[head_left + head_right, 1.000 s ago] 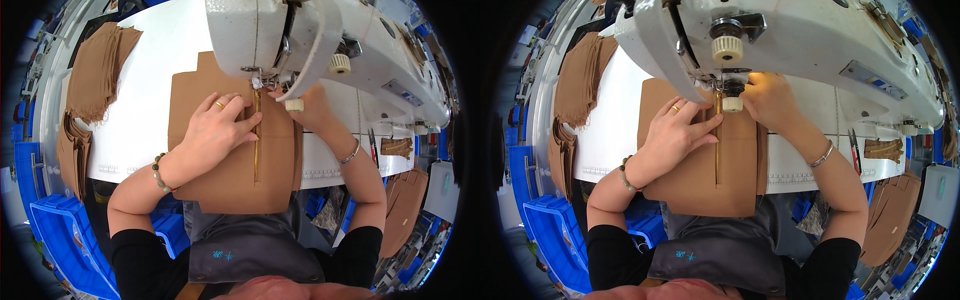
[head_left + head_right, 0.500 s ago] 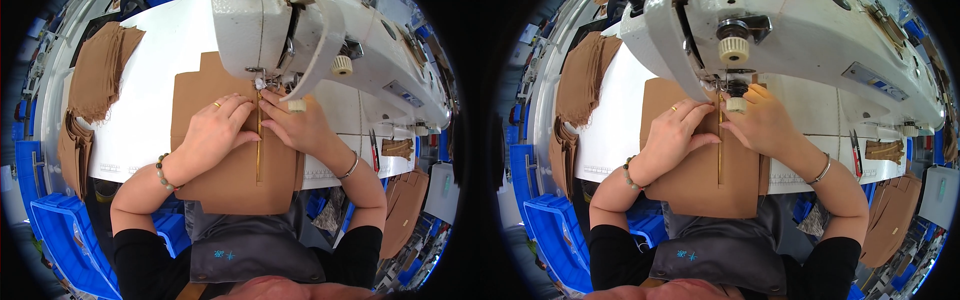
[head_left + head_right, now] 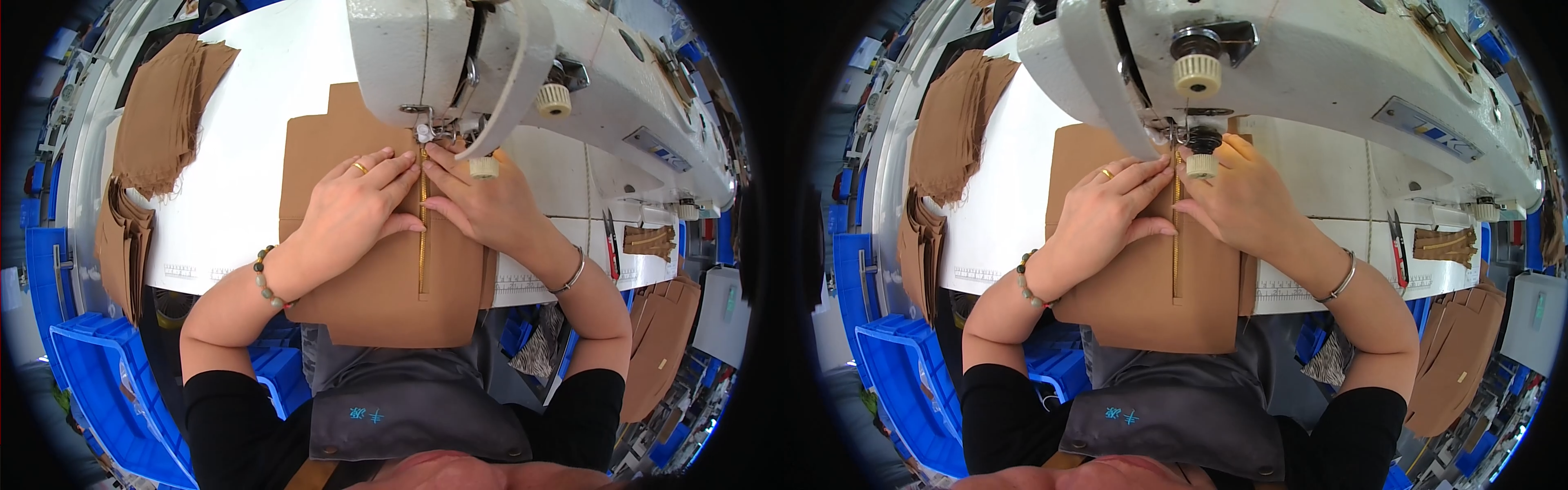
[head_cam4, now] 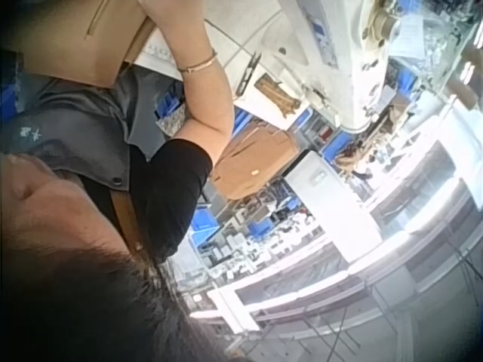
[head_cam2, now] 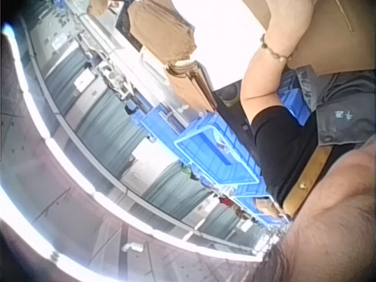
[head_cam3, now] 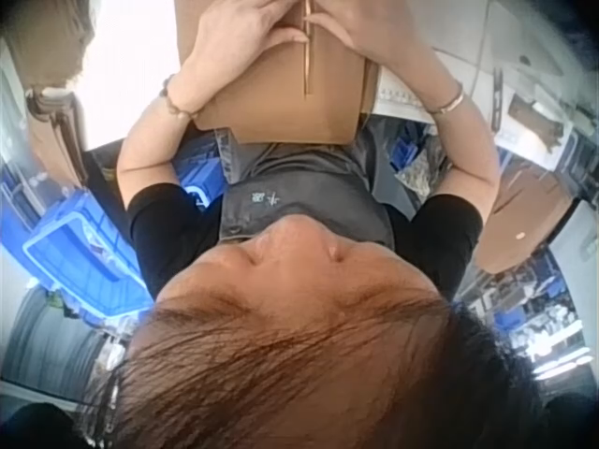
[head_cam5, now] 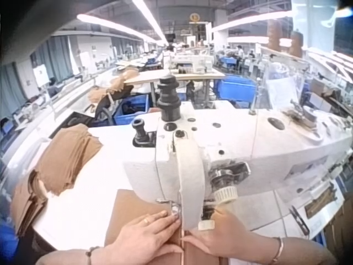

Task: Sewing a zipper into a piece of brown material using an industrial sewing machine.

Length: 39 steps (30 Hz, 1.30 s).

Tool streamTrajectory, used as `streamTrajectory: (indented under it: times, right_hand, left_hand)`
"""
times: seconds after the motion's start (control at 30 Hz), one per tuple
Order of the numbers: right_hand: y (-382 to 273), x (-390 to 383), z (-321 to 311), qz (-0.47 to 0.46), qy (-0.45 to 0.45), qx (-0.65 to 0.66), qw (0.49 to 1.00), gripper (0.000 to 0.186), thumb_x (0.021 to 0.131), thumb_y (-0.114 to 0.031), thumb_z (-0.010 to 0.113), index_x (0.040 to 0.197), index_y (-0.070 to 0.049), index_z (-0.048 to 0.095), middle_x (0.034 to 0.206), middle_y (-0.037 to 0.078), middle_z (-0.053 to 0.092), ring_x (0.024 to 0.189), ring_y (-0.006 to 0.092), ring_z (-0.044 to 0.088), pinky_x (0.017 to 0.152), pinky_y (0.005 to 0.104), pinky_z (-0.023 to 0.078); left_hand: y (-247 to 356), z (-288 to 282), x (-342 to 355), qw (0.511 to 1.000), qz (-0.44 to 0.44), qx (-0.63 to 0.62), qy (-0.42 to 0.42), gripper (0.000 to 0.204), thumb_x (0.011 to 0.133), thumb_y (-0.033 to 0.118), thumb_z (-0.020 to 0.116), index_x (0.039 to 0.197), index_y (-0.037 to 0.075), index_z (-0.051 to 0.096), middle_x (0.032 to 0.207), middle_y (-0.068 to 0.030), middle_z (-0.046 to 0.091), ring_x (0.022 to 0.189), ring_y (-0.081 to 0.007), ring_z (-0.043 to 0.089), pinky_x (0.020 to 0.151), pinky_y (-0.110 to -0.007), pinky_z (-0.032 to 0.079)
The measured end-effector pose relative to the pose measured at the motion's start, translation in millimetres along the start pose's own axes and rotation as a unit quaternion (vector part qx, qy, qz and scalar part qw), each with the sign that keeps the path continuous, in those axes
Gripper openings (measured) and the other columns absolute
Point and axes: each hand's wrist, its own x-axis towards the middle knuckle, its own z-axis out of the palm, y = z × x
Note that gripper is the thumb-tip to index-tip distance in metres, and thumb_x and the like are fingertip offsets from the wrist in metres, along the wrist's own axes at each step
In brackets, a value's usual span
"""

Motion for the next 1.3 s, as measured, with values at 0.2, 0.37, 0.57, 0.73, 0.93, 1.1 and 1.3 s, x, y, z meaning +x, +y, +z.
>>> streamTrajectory:
  times: [0.2,0.37,0.57,0.73,0.93,1.1,1.3]
  right_hand:
    - [2,2,2,0.014,-0.007,-0.005,1.0,0.052,0.088,-0.04,0.075,0.124,-0.003,0.069,0.085,0.01,0.064,0.089,0.0285,0.062,0.097,0.043,0.049]
    - [0,7,-6,0.02,-0.018,-0.011,1.0,0.047,0.087,-0.034,0.079,0.123,-0.005,0.072,0.128,0.009,0.07,0.113,0.0298,0.068,0.093,0.0429,0.054]
    - [4,7,-5,0.019,-0.011,-0.004,1.0,0.044,0.086,-0.032,0.079,0.122,-0.006,0.073,0.126,0.009,0.071,0.113,0.0296,0.068,0.095,0.0434,0.054]
    - [5,10,-6,0.014,0.014,0.0,1.0,0.045,0.086,-0.032,0.079,0.122,-0.006,0.073,0.124,0.009,0.071,0.112,0.0303,0.068,0.095,0.0438,0.054]
    - [7,11,-5,0.019,0.021,0.003,1.0,0.044,0.087,-0.031,0.079,0.122,-0.006,0.073,0.121,0.008,0.073,0.111,0.0312,0.068,0.095,0.0435,0.054]
    - [7,11,-5,0.016,0.019,0.004,1.0,0.043,0.087,-0.03,0.079,0.122,-0.006,0.073,0.12,0.008,0.073,0.108,0.031,0.068,0.095,0.0431,0.054]
    - [15,5,6,0.02,0.031,0.001,0.999,0.043,0.087,-0.036,0.077,0.119,-0.008,0.073,0.097,0.007,0.069,0.089,0.0284,0.062,0.099,0.0424,0.049]
  left_hand:
    - [-8,7,2,1.0,0.0,0.017,0.021,0.064,0.078,0.043,0.078,0.127,0.002,0.07,0.126,-0.0089,0.069,0.116,-0.0298,0.065,0.099,-0.04,0.053]
    - [-9,7,3,1.0,0.002,0.02,0.021,0.063,0.078,0.044,0.078,0.127,0.004,0.071,0.125,-0.0087,0.07,0.118,-0.0303,0.065,0.1,-0.04,0.053]
    - [-11,10,2,1.0,-0.014,0.019,-0.011,0.065,0.086,0.051,0.069,0.131,0.004,0.069,0.136,-0.0086,0.067,0.129,-0.0289,0.061,0.107,-0.045,0.049]
    - [-12,11,5,0.999,0.001,0.021,0.033,0.06,0.079,0.044,0.077,0.124,0.005,0.072,0.122,-0.009,0.071,0.121,-0.0304,0.065,0.102,-0.04,0.053]
    - [-14,13,6,0.999,0.002,0.018,0.04,0.06,0.078,0.043,0.079,0.123,0.005,0.073,0.121,-0.0083,0.072,0.122,-0.0304,0.066,0.1,-0.04,0.054]
    - [-17,14,3,1.0,-0.011,0.021,0.012,0.061,0.085,0.051,0.071,0.127,0.007,0.072,0.131,-0.006,0.069,0.126,-0.0269,0.064,0.105,-0.044,0.051]
    - [-17,12,7,1.0,-0.016,0.019,0.017,0.059,0.085,0.051,0.071,0.124,0.008,0.073,0.13,-0.0052,0.07,0.125,-0.0268,0.065,0.105,-0.045,0.052]
